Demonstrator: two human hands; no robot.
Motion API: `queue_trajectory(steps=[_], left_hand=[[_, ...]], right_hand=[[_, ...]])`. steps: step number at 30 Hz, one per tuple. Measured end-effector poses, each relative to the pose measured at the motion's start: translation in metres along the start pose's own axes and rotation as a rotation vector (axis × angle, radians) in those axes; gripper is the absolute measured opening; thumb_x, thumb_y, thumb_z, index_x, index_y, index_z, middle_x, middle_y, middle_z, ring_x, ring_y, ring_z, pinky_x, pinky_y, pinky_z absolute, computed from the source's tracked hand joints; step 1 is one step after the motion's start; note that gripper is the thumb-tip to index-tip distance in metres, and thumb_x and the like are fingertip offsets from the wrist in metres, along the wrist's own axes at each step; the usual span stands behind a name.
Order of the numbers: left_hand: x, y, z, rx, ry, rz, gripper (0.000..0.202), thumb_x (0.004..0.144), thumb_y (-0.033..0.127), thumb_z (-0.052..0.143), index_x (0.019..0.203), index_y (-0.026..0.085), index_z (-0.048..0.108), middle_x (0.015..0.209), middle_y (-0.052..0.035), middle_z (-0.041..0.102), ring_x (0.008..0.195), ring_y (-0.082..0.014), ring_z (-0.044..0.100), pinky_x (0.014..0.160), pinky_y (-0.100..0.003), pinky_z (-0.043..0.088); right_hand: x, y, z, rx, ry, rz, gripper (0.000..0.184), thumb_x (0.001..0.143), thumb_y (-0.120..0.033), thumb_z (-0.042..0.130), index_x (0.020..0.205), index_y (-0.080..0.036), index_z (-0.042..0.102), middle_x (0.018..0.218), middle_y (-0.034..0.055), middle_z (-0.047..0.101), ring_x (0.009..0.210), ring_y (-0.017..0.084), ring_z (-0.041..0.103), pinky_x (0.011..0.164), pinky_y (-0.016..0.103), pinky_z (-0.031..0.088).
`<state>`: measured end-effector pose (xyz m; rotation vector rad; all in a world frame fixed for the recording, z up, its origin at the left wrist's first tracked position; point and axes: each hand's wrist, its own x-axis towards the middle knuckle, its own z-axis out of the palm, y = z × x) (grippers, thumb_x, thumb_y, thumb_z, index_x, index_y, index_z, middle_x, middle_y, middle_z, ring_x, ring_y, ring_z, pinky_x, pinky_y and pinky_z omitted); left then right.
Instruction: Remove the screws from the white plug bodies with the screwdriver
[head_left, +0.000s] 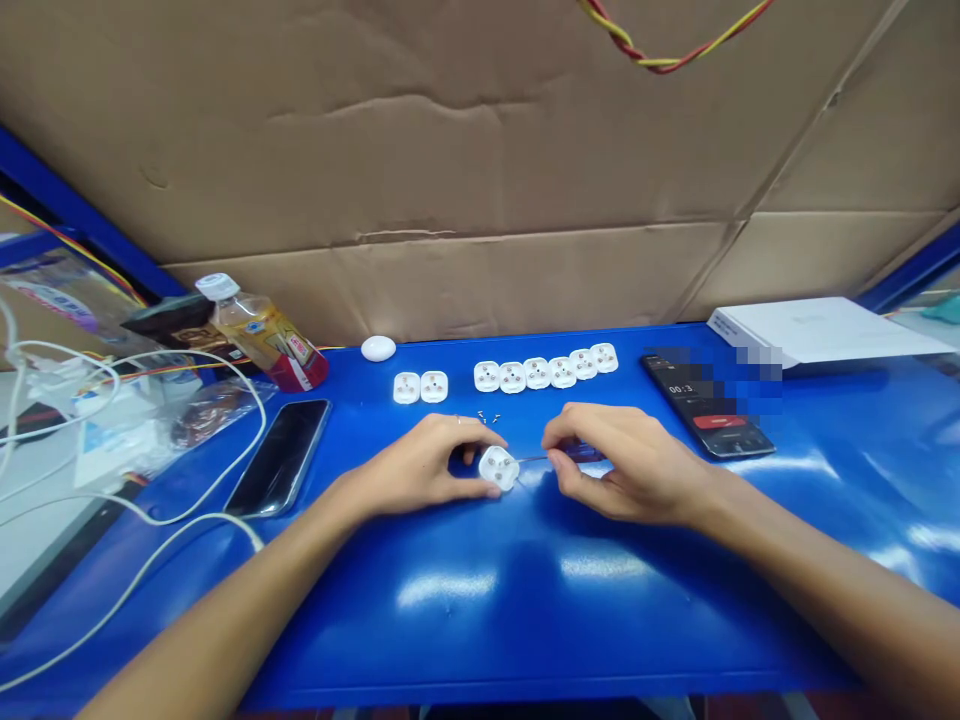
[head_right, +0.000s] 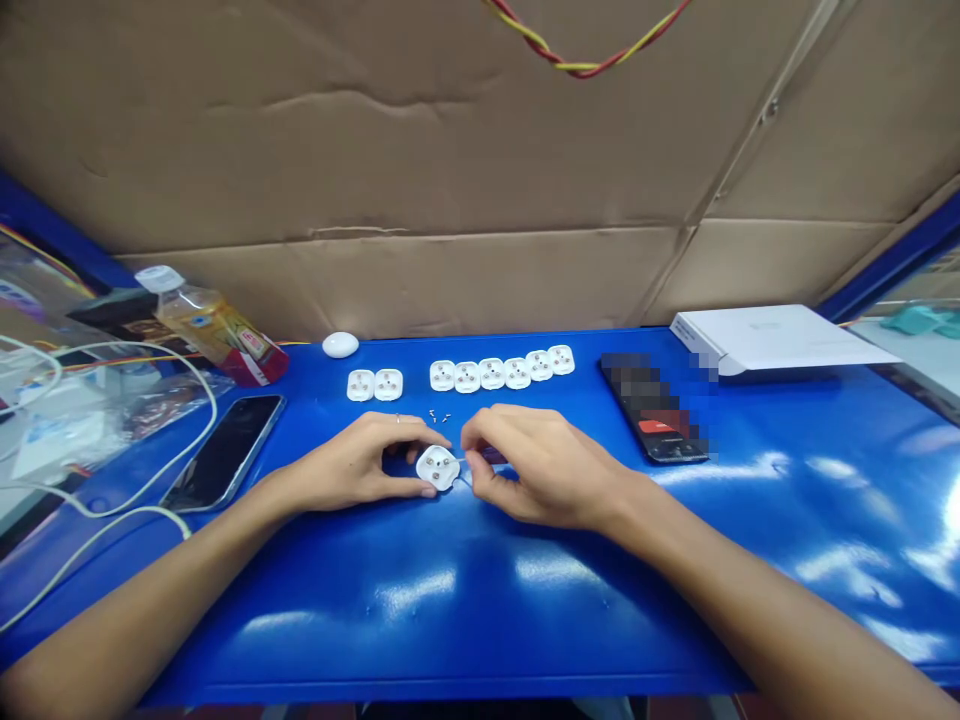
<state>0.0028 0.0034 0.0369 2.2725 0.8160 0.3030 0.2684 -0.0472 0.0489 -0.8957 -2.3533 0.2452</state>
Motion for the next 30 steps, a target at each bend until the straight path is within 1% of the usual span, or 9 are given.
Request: queue_trajectory(steps=[3,6,9,14,17,20,23,25,30], left_hand=[[0.0,-0.001,0.001,-0.011,0.014,-0.011,0.04,0.085,0.044,0.083,0.115,0.019,0.076,0.098,-0.0034,0.075,0.084,-0.0176,0.065,0.075,-0.026,0.047],[0.001,0.0,0.002,-0.015,0.026,-0.025,0.039,0.083,0.045,0.085,0.11,0.018,0.077,0.092,-0.0034,0.075,0.081,-0.0173,0.064,0.073,-0.026,0.046],[0.001,0.002,0.002,-0.018,0.042,-0.041,0.039,0.081,0.045,0.086,0.107,0.017,0.078,0.091,-0.0037,0.075,0.079,-0.0171,0.064,0.072,-0.026,0.046],[0.002,0.003,0.002,-0.02,0.053,-0.059,0.038,0.081,0.043,0.086,0.108,0.017,0.078,0.096,-0.005,0.076,0.083,-0.0188,0.066,0.074,-0.027,0.048],[0.002,0.003,0.003,-0.011,0.058,-0.046,0.04,0.08,0.044,0.087,0.108,0.017,0.078,0.092,-0.0041,0.075,0.079,-0.0177,0.065,0.072,-0.026,0.047],[0.002,0.002,0.004,-0.022,0.053,-0.024,0.039,0.081,0.043,0.086,0.11,0.018,0.077,0.093,-0.0035,0.075,0.08,-0.0169,0.065,0.073,-0.026,0.047],[0.001,0.002,0.003,-0.027,0.039,-0.022,0.037,0.083,0.042,0.085,0.109,0.018,0.077,0.093,-0.0029,0.075,0.081,-0.0168,0.064,0.073,-0.026,0.047],[0.002,0.002,0.003,-0.02,0.04,-0.027,0.038,0.082,0.043,0.085,0.11,0.018,0.077,0.09,-0.0023,0.074,0.078,-0.0165,0.063,0.072,-0.026,0.046],[0.002,0.002,0.003,-0.027,0.042,-0.024,0.039,0.082,0.043,0.085,0.111,0.018,0.077,0.092,-0.0032,0.074,0.079,-0.017,0.064,0.073,-0.026,0.047]], right_hand=[[-0.001,-0.001,0.002,-0.13,0.013,0.038,0.012,0.101,-0.026,0.054,0.095,-0.019,0.062,0.078,0.0027,0.073,0.066,0.017,0.068,0.06,0.029,0.043],[-0.002,-0.005,0.002,-0.342,0.011,0.099,0.036,0.106,-0.043,0.051,0.08,-0.02,0.06,0.058,0.0016,0.064,0.048,0.018,0.057,0.051,0.033,0.031],[-0.001,-0.011,-0.004,-0.39,-0.078,0.125,0.037,0.107,-0.045,0.05,0.08,-0.02,0.06,0.052,-0.0004,0.058,0.042,0.017,0.048,0.048,0.035,0.024],[0.004,-0.017,-0.021,-0.244,-0.294,-0.048,0.018,0.104,-0.017,0.049,0.09,-0.022,0.06,0.084,0.0045,0.068,0.074,0.02,0.062,0.064,0.031,0.042],[0.004,-0.014,-0.022,-0.215,-0.253,0.066,0.011,0.103,-0.03,0.057,0.104,-0.02,0.061,0.093,0.0068,0.071,0.077,0.021,0.064,0.066,0.031,0.045],[0.001,-0.01,-0.015,-0.197,-0.195,0.175,0.01,0.104,-0.029,0.053,0.107,-0.021,0.059,0.079,0.0022,0.069,0.063,0.019,0.062,0.058,0.03,0.041],[0.0,-0.008,-0.011,-0.045,-0.133,0.085,0.014,0.099,-0.018,0.051,0.112,-0.021,0.056,0.097,0.0064,0.071,0.078,0.02,0.066,0.069,0.032,0.05],[0.0,-0.008,-0.009,-0.008,-0.104,0.065,0.02,0.096,-0.019,0.054,0.117,-0.02,0.054,0.105,0.0097,0.071,0.085,0.021,0.068,0.075,0.035,0.053],[-0.002,-0.006,-0.007,-0.166,-0.106,0.101,0.013,0.102,-0.025,0.051,0.112,-0.02,0.059,0.084,0.0046,0.072,0.068,0.02,0.067,0.06,0.032,0.047]])
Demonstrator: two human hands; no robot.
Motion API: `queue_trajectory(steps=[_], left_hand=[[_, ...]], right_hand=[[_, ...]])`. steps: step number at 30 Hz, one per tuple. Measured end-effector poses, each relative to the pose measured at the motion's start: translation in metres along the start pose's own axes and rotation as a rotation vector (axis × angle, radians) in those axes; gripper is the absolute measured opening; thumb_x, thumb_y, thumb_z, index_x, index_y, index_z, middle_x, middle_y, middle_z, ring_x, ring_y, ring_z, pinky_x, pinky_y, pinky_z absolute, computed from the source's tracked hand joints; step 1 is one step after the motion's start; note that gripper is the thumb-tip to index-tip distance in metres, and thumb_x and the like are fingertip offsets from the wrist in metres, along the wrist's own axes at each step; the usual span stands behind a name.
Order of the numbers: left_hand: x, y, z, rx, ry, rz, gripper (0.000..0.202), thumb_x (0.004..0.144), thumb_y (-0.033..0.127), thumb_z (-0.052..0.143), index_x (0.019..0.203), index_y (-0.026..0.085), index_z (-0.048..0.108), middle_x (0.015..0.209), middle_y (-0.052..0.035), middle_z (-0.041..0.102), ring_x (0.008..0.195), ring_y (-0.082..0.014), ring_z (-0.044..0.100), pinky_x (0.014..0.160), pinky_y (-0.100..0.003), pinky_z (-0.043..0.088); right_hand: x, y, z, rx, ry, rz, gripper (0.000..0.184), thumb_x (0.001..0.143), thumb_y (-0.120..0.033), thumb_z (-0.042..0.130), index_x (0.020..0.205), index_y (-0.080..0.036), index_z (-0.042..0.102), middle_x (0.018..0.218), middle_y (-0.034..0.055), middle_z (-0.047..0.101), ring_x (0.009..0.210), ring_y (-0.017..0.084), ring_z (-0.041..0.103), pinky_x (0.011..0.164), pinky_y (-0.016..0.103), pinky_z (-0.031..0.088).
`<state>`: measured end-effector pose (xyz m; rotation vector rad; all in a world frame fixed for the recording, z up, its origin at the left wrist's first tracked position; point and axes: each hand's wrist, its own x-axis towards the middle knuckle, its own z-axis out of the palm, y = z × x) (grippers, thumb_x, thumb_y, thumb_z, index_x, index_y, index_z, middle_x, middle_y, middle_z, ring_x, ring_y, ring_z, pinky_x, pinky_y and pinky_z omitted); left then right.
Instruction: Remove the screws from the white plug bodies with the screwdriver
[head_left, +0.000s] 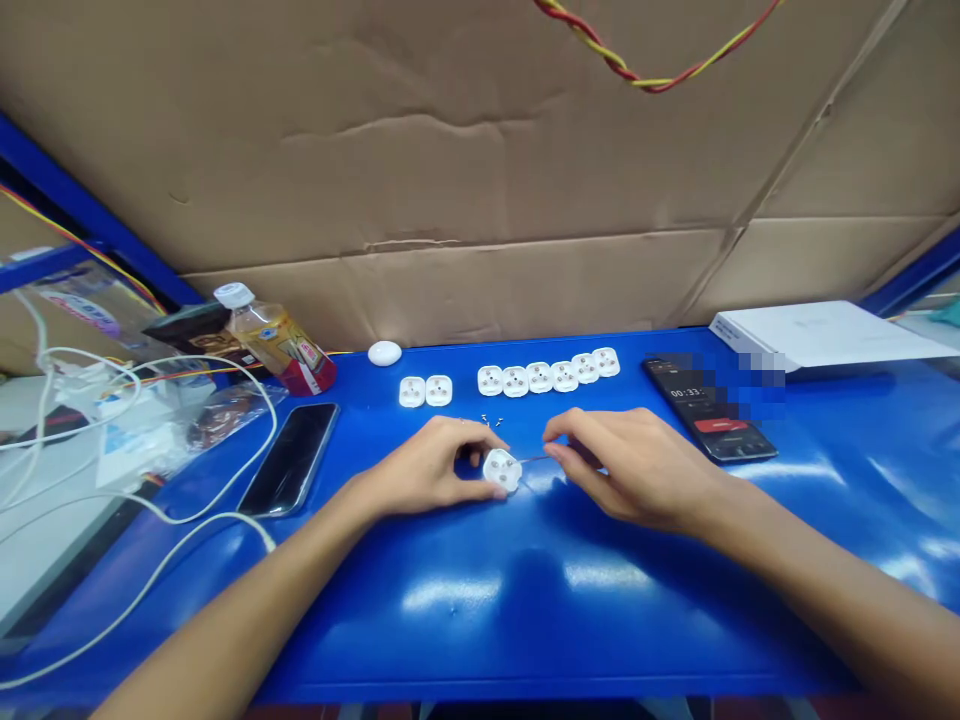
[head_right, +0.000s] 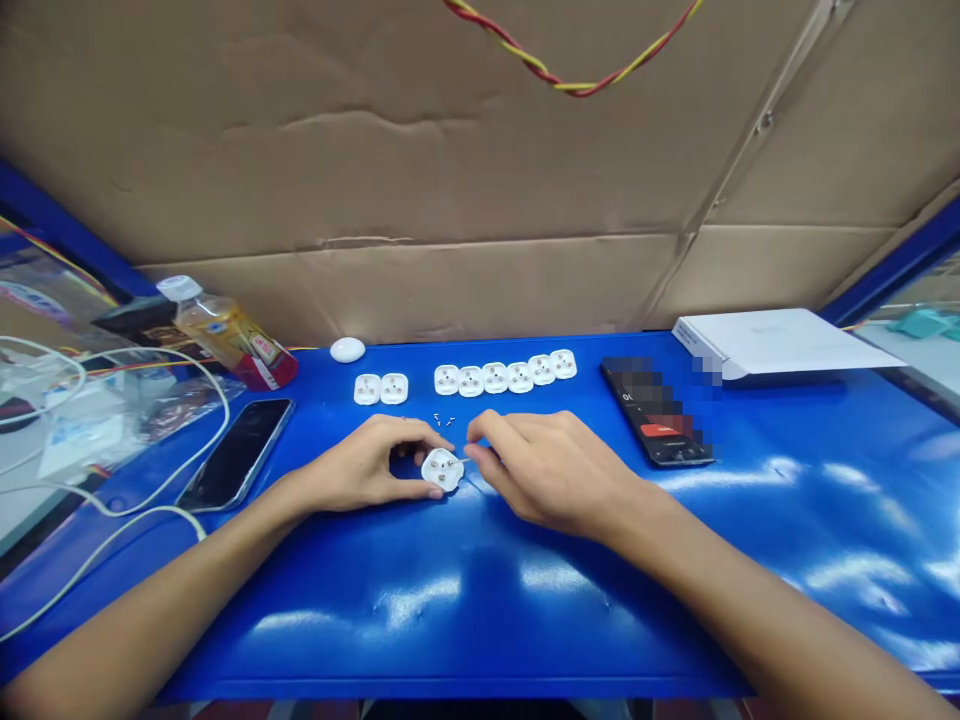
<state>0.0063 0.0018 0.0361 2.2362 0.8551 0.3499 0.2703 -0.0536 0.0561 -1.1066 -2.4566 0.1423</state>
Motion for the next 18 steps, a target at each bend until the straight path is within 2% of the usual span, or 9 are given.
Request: queue_trajectory(steps=[2,4,6,9,11,13,15,18], left_hand=[[-0.0003,-0.0006,0.0,0.0,-0.002,-0.001,0.04,0.082,0.044,0.085,0.112,0.018,0.077,0.094,-0.0035,0.075,0.08,-0.0173,0.064,0.074,-0.026,0.048],[-0.0005,-0.0011,0.0,-0.003,0.001,-0.005,0.041,0.082,0.044,0.085,0.113,0.018,0.077,0.095,-0.0035,0.075,0.08,-0.0174,0.064,0.074,-0.027,0.048],[-0.0005,-0.0015,-0.0001,-0.009,0.002,-0.01,0.04,0.083,0.044,0.084,0.113,0.019,0.077,0.095,-0.0032,0.075,0.081,-0.0172,0.064,0.074,-0.026,0.048],[-0.0003,-0.0018,-0.0002,0.0,-0.009,-0.014,0.04,0.084,0.045,0.083,0.113,0.019,0.077,0.095,-0.003,0.075,0.081,-0.0173,0.064,0.074,-0.027,0.048],[-0.0003,-0.0019,-0.0004,0.007,-0.013,-0.018,0.041,0.084,0.046,0.083,0.115,0.02,0.077,0.097,-0.0036,0.075,0.082,-0.0178,0.065,0.075,-0.027,0.048],[-0.0005,-0.0016,-0.0007,0.006,-0.014,-0.024,0.042,0.085,0.046,0.082,0.118,0.02,0.076,0.1,-0.0045,0.076,0.084,-0.0186,0.066,0.076,-0.028,0.049],[-0.0007,-0.0011,-0.0014,0.01,-0.015,-0.021,0.043,0.086,0.045,0.081,0.119,0.019,0.076,0.103,-0.0059,0.077,0.086,-0.0198,0.067,0.077,-0.028,0.05],[-0.0011,-0.0008,-0.0023,0.031,-0.036,0.007,0.044,0.088,0.046,0.078,0.124,0.021,0.075,0.108,-0.0073,0.077,0.091,-0.0218,0.069,0.081,-0.03,0.052]], right_hand=[[-0.0006,0.0003,0.0007,0.017,0.007,-0.06,0.02,0.098,-0.017,0.048,0.115,-0.019,0.059,0.094,0.0071,0.073,0.076,0.021,0.068,0.066,0.033,0.05],[-0.0008,0.0005,0.0011,0.039,0.035,-0.105,0.028,0.095,-0.015,0.049,0.121,-0.016,0.058,0.104,0.011,0.073,0.086,0.023,0.069,0.071,0.036,0.053],[-0.0006,0.0007,0.0015,0.02,0.066,-0.103,0.026,0.098,-0.023,0.051,0.121,-0.015,0.059,0.101,0.0111,0.074,0.084,0.024,0.07,0.07,0.036,0.053],[0.0,0.0008,0.0025,-0.047,0.081,-0.084,0.017,0.104,-0.029,0.05,0.11,-0.017,0.062,0.085,0.0057,0.074,0.071,0.021,0.069,0.062,0.032,0.048],[0.0004,0.0005,0.0032,-0.051,0.078,-0.102,0.015,0.102,-0.02,0.048,0.108,-0.018,0.062,0.087,0.0056,0.073,0.073,0.02,0.067,0.062,0.031,0.047],[0.0006,0.0003,0.0037,-0.015,0.086,-0.128,0.02,0.096,-0.015,0.049,0.112,-0.016,0.06,0.097,0.0087,0.072,0.081,0.021,0.067,0.068,0.032,0.05],[0.0006,0.0007,0.0041,0.002,0.101,-0.111,0.022,0.097,-0.02,0.052,0.117,-0.015,0.059,0.101,0.0106,0.073,0.085,0.023,0.069,0.071,0.034,0.052],[0.0001,0.0021,0.0046,-0.06,0.118,-0.067,0.017,0.103,-0.03,0.053,0.111,-0.017,0.061,0.087,0.0067,0.075,0.071,0.02,0.069,0.063,0.031,0.048]])
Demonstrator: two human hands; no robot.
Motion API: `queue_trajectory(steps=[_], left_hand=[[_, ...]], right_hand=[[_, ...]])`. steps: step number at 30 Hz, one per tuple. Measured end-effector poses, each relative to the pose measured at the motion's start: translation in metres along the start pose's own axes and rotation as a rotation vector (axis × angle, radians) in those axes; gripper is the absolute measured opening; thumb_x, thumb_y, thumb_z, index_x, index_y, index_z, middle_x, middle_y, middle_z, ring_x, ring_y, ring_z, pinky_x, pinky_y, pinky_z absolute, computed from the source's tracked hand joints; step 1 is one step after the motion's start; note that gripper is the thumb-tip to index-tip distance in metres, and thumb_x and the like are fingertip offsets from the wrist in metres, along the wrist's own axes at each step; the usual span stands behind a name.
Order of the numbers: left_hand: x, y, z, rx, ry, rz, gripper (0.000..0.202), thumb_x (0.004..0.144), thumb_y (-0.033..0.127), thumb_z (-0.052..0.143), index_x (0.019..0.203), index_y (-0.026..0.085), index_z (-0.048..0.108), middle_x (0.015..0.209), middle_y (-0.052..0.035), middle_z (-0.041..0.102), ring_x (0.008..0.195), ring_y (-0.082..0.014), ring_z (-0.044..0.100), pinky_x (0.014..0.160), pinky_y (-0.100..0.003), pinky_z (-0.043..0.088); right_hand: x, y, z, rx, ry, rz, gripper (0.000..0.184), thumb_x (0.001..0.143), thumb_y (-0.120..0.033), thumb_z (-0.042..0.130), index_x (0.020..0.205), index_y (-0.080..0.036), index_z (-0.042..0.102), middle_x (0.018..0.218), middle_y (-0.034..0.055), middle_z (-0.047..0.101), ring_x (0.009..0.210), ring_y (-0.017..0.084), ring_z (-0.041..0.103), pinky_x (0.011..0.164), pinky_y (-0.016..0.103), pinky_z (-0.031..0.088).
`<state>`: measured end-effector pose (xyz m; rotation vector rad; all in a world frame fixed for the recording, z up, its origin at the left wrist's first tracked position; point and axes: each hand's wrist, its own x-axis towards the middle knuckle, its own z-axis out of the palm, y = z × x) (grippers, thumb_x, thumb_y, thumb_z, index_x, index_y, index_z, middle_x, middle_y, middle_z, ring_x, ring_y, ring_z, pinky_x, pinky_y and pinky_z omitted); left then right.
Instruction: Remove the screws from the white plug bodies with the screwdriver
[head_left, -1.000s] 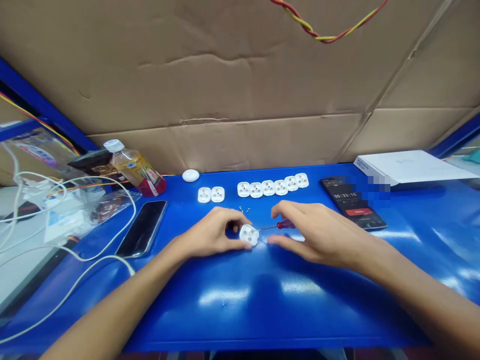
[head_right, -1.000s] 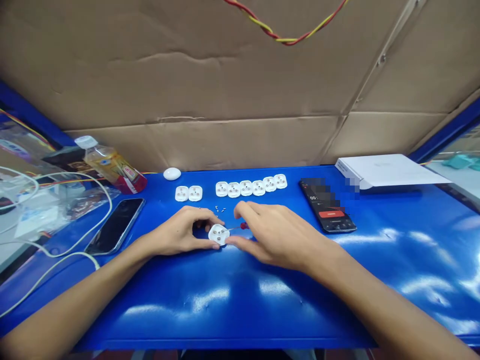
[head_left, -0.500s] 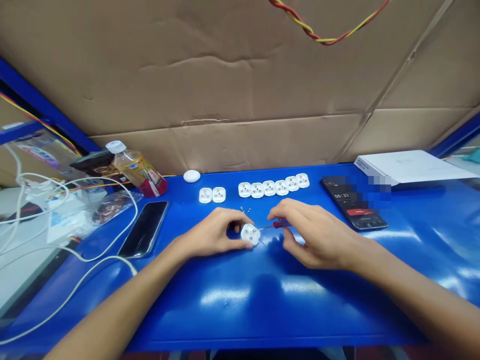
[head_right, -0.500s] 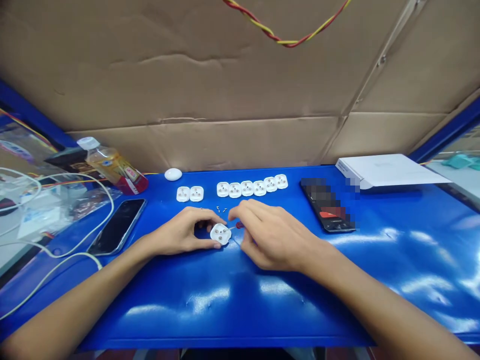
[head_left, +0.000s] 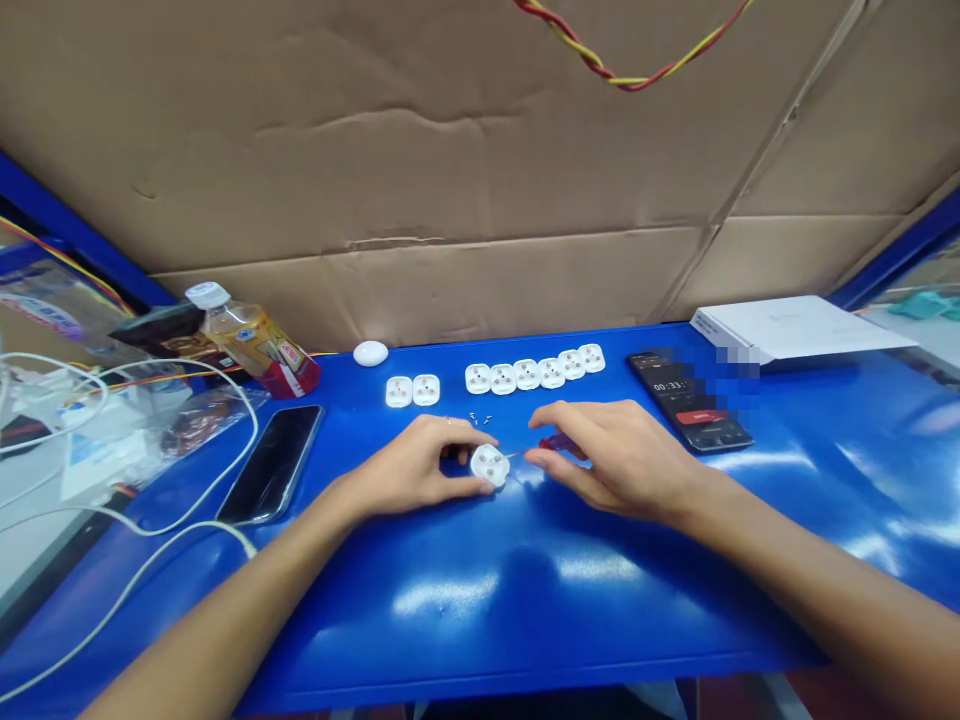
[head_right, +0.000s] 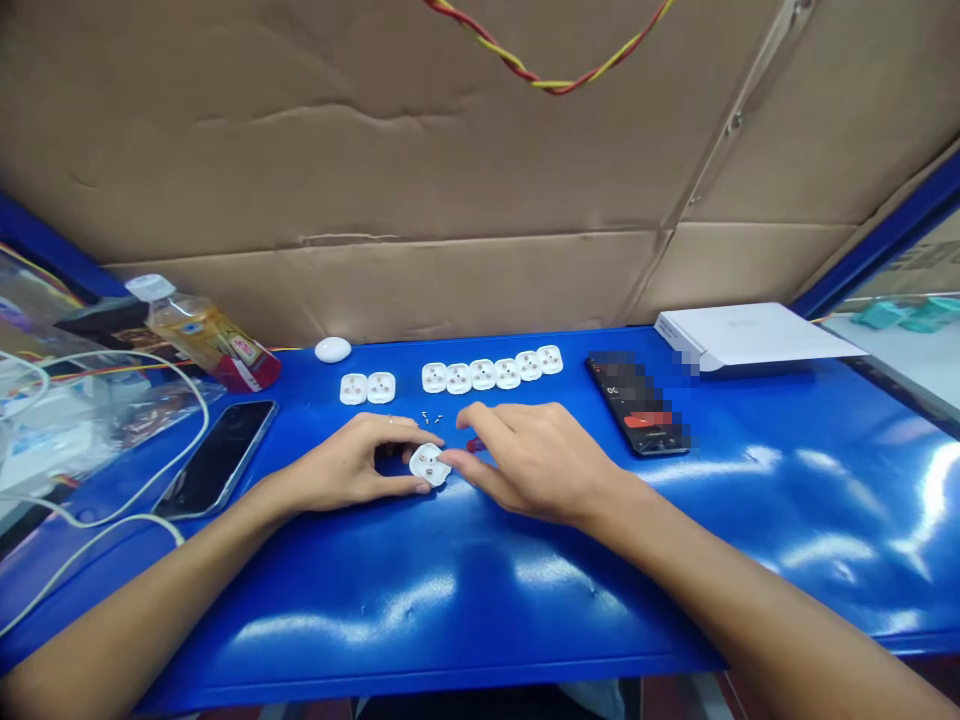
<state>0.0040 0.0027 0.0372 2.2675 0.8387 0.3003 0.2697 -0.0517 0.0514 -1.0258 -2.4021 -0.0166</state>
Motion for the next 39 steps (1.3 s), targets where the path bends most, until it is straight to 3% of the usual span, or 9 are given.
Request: queue_trajectory(steps=[5,7,10,13,17,22,27,31,39], left_hand=[[-0.0005,-0.0028,0.0005,0.024,0.005,0.012,0.049,0.09,0.049,0.076,0.131,0.023,0.073,0.115,-0.0081,0.076,0.097,-0.0231,0.069,0.085,-0.031,0.052],[-0.0004,-0.0033,0.0007,0.023,0.002,0.012,0.048,0.09,0.049,0.076,0.131,0.023,0.072,0.115,-0.0074,0.076,0.096,-0.0224,0.069,0.083,-0.03,0.051],[0.0001,-0.0028,0.0006,0.019,-0.006,0.016,0.044,0.09,0.046,0.076,0.127,0.022,0.074,0.109,-0.0061,0.076,0.092,-0.0209,0.068,0.08,-0.029,0.051],[0.0002,-0.0024,0.0008,0.026,-0.003,0.023,0.043,0.09,0.045,0.077,0.126,0.022,0.074,0.109,-0.0066,0.075,0.093,-0.021,0.068,0.082,-0.03,0.051],[-0.0004,-0.0028,0.0013,0.042,0.005,0.016,0.047,0.09,0.045,0.077,0.129,0.021,0.072,0.114,-0.0079,0.075,0.097,-0.022,0.068,0.084,-0.03,0.051],[-0.0004,-0.0046,0.0014,0.03,0.004,0.044,0.044,0.09,0.045,0.077,0.126,0.022,0.073,0.108,-0.0061,0.075,0.091,-0.0198,0.067,0.079,-0.028,0.05],[-0.0003,-0.0069,0.0018,0.02,0.02,0.038,0.044,0.089,0.047,0.077,0.126,0.022,0.073,0.105,-0.005,0.074,0.086,-0.0186,0.066,0.076,-0.027,0.05],[-0.0003,-0.0053,0.001,0.028,0.008,0.032,0.042,0.089,0.046,0.078,0.123,0.021,0.074,0.102,-0.0045,0.074,0.086,-0.0187,0.065,0.076,-0.028,0.049],[-0.0006,-0.0065,-0.0006,0.031,0.007,0.013,0.041,0.089,0.045,0.077,0.123,0.023,0.073,0.091,-0.0015,0.068,0.076,-0.0152,0.058,0.068,-0.026,0.044]], right_hand=[[-0.0012,-0.0015,-0.0009,0.064,-0.007,-0.062,0.024,0.093,-0.013,0.049,0.114,-0.017,0.06,0.098,0.0092,0.073,0.082,0.021,0.068,0.069,0.033,0.052],[-0.0017,-0.0026,-0.0006,0.078,0.005,-0.058,0.031,0.094,-0.017,0.051,0.125,-0.015,0.057,0.107,0.0128,0.073,0.088,0.024,0.07,0.072,0.036,0.055],[-0.0025,-0.0022,0.0013,0.01,0.033,-0.017,0.026,0.102,-0.028,0.053,0.123,-0.014,0.059,0.095,0.0105,0.077,0.077,0.024,0.072,0.064,0.035,0.054],[-0.0028,-0.0012,0.0027,0.009,0.038,-0.073,0.02,0.1,-0.018,0.049,0.114,-0.014,0.062,0.087,0.0077,0.074,0.071,0.022,0.069,0.061,0.033,0.051],[-0.0026,-0.0015,0.0029,0.065,0.044,-0.09,0.033,0.094,-0.017,0.051,0.126,-0.01,0.058,0.106,0.0145,0.074,0.087,0.024,0.071,0.071,0.037,0.056],[-0.0024,0.0004,0.0043,0.021,0.04,-0.051,0.014,0.102,-0.023,0.052,0.112,-0.017,0.061,0.085,0.0052,0.074,0.07,0.02,0.069,0.059,0.032,0.05],[-0.0029,0.0026,0.0048,0.111,0.028,-0.11,0.023,0.094,-0.016,0.051,0.116,-0.017,0.057,0.099,0.0096,0.072,0.084,0.022,0.069,0.07,0.034,0.056],[-0.0028,0.0046,0.0062,0.018,0.032,-0.043,0.012,0.102,-0.027,0.055,0.11,-0.019,0.059,0.083,0.0036,0.073,0.068,0.02,0.069,0.06,0.031,0.05],[0.0005,0.0056,0.0031,0.099,0.048,-0.214,0.021,0.09,-0.006,0.051,0.109,-0.013,0.06,0.099,0.0122,0.068,0.087,0.023,0.065,0.074,0.035,0.057]])
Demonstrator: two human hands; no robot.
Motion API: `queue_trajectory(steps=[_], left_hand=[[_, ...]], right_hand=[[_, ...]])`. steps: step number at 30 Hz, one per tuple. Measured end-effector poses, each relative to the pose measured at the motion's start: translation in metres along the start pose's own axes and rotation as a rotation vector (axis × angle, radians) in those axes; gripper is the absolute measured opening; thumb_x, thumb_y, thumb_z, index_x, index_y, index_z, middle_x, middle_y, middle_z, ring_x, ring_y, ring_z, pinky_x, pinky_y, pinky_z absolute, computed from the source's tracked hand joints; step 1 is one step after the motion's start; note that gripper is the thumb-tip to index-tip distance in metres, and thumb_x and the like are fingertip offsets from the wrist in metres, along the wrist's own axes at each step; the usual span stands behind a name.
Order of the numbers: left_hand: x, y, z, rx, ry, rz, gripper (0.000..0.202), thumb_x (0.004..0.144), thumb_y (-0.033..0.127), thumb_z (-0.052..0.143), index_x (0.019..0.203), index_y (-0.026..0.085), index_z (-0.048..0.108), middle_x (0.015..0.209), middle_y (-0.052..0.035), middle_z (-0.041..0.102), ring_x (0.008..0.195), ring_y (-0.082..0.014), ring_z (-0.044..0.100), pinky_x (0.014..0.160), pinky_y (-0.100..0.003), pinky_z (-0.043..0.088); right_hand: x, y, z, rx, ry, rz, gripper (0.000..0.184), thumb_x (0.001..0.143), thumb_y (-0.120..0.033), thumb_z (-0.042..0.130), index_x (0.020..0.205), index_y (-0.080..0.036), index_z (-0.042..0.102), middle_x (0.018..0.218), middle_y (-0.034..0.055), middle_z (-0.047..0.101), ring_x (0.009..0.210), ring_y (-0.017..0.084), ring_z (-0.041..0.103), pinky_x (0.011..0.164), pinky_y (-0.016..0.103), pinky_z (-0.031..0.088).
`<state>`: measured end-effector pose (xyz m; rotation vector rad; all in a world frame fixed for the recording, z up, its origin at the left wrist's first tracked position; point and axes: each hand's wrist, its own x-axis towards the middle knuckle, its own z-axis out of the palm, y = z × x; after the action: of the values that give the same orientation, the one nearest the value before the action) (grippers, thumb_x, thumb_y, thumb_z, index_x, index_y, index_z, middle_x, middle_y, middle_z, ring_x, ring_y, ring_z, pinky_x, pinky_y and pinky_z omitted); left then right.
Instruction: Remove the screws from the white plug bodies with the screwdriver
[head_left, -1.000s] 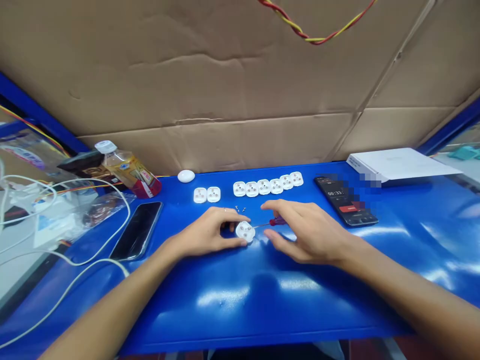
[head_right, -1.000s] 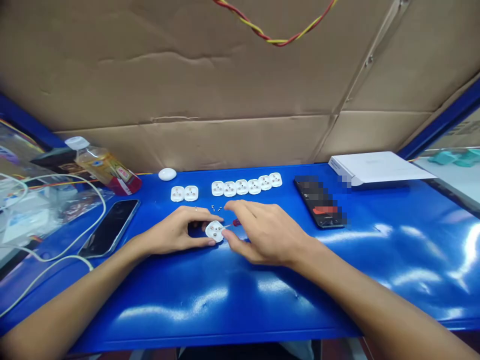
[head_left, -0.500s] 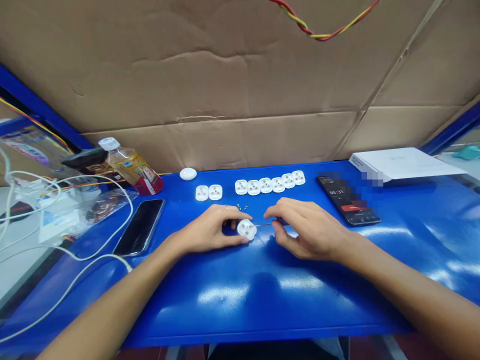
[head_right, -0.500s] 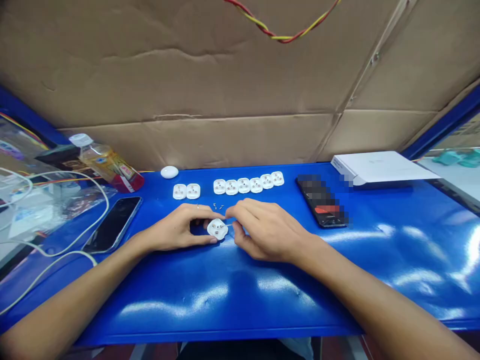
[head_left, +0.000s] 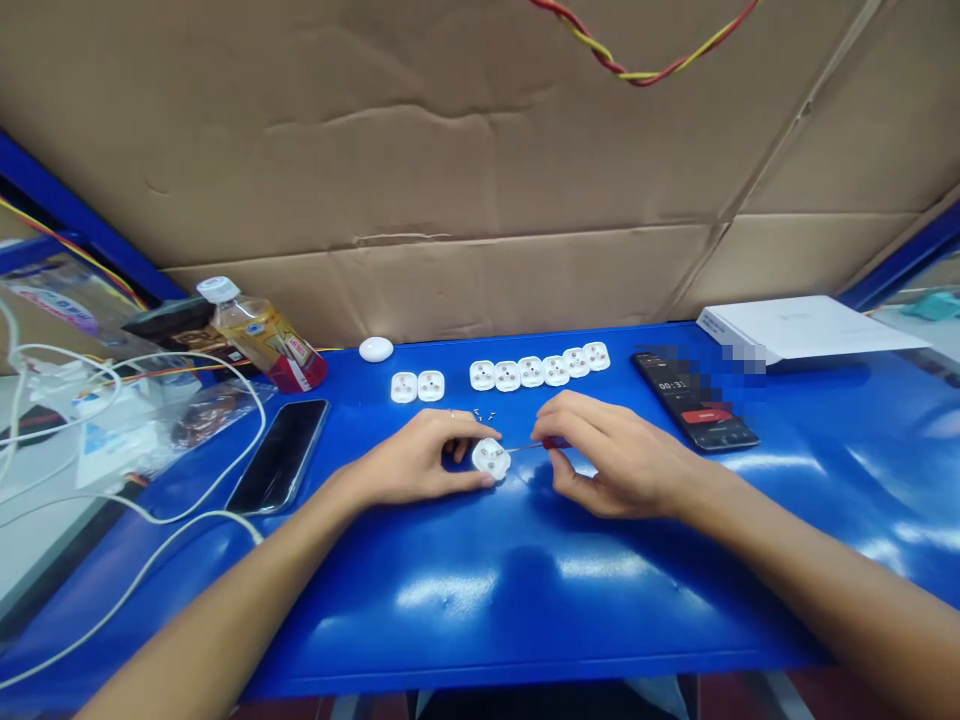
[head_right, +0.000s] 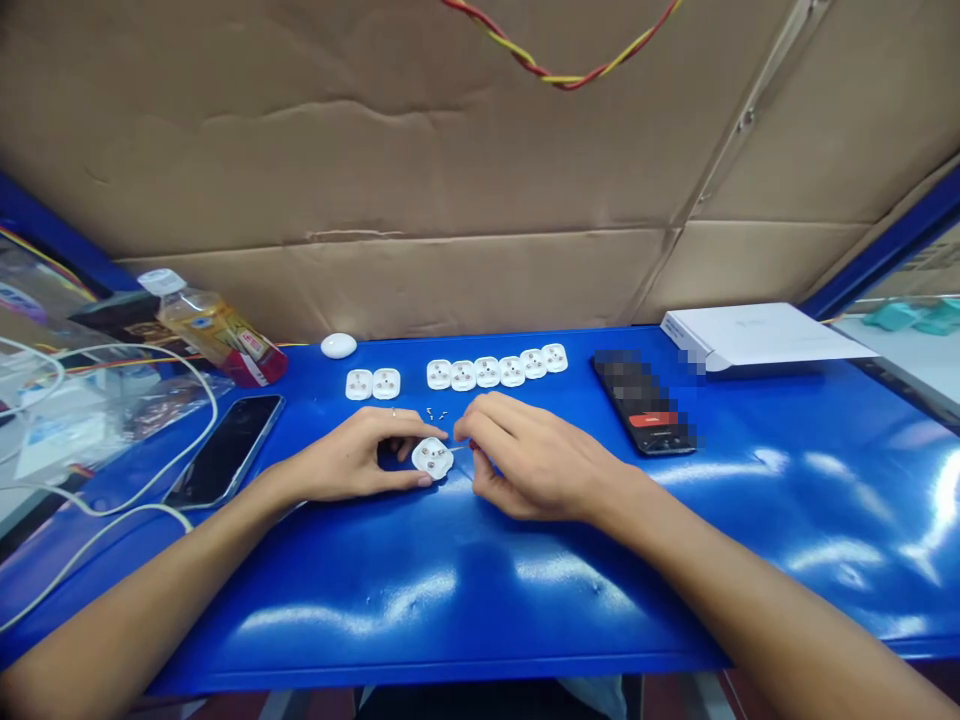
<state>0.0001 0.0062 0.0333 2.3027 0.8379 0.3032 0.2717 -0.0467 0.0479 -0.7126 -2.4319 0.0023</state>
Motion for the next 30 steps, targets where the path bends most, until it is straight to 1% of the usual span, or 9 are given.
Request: queue_trajectory(steps=[4,9,12,16,19,24,30], left_hand=[[-0.0009,-0.0006,-0.0016,0.003,-0.009,0.026,0.044,0.088,0.047,0.078,0.126,0.024,0.072,0.091,-0.0012,0.065,0.077,-0.015,0.057,0.069,-0.026,0.044],[-0.0013,-0.0016,-0.0023,-0.003,-0.005,0.052,0.045,0.088,0.049,0.078,0.125,0.024,0.073,0.091,-0.0014,0.062,0.077,-0.0146,0.057,0.07,-0.026,0.044],[-0.0008,-0.0017,-0.0021,-0.006,0.0,0.057,0.044,0.089,0.048,0.078,0.124,0.024,0.073,0.089,-0.0009,0.061,0.076,-0.0145,0.056,0.07,-0.026,0.044],[-0.0005,-0.0006,-0.0019,-0.005,-0.011,0.033,0.041,0.088,0.046,0.079,0.122,0.025,0.072,0.088,0.0001,0.06,0.076,-0.0144,0.054,0.069,-0.026,0.043],[-0.0007,-0.0006,-0.0016,-0.004,-0.011,0.03,0.041,0.088,0.045,0.079,0.123,0.025,0.072,0.09,-0.0002,0.061,0.077,-0.0145,0.055,0.07,-0.026,0.043],[-0.0003,-0.0024,-0.0011,-0.025,-0.01,0.029,0.043,0.088,0.048,0.079,0.123,0.024,0.072,0.091,-0.0006,0.064,0.077,-0.0143,0.056,0.07,-0.026,0.044],[-0.0001,-0.0006,-0.0016,-0.016,-0.019,0.026,0.042,0.088,0.047,0.079,0.122,0.024,0.073,0.092,-0.0009,0.067,0.077,-0.0146,0.057,0.07,-0.026,0.044]], right_hand=[[0.0003,0.0,-0.0022,-0.006,0.011,-0.041,0.024,0.087,-0.004,0.051,0.107,-0.014,0.06,0.101,0.0134,0.066,0.089,0.023,0.063,0.075,0.035,0.058],[0.0001,-0.0005,-0.0036,0.038,0.037,-0.017,0.026,0.085,-0.002,0.05,0.106,-0.014,0.059,0.1,0.0122,0.065,0.087,0.021,0.062,0.073,0.033,0.058],[0.0,-0.0009,-0.0022,0.037,0.026,-0.021,0.025,0.086,-0.002,0.05,0.106,-0.015,0.059,0.1,0.0116,0.065,0.085,0.02,0.062,0.072,0.032,0.058],[0.0006,-0.0017,-0.0005,0.033,0.006,-0.024,0.024,0.088,-0.005,0.05,0.108,-0.015,0.059,0.101,0.0121,0.066,0.086,0.021,0.062,0.073,0.034,0.059],[0.0008,-0.0014,-0.0006,0.037,0.003,-0.014,0.024,0.089,-0.005,0.05,0.108,-0.015,0.058,0.101,0.0119,0.066,0.086,0.021,0.062,0.072,0.034,0.059],[0.0002,0.0004,-0.0019,0.062,0.036,0.0,0.026,0.086,-0.003,0.05,0.108,-0.016,0.058,0.101,0.0115,0.066,0.087,0.02,0.063,0.074,0.033,0.059],[0.001,-0.0008,-0.0024,0.062,0.007,0.0,0.024,0.088,-0.005,0.051,0.108,-0.014,0.06,0.102,0.0118,0.067,0.087,0.02,0.064,0.074,0.033,0.059]])
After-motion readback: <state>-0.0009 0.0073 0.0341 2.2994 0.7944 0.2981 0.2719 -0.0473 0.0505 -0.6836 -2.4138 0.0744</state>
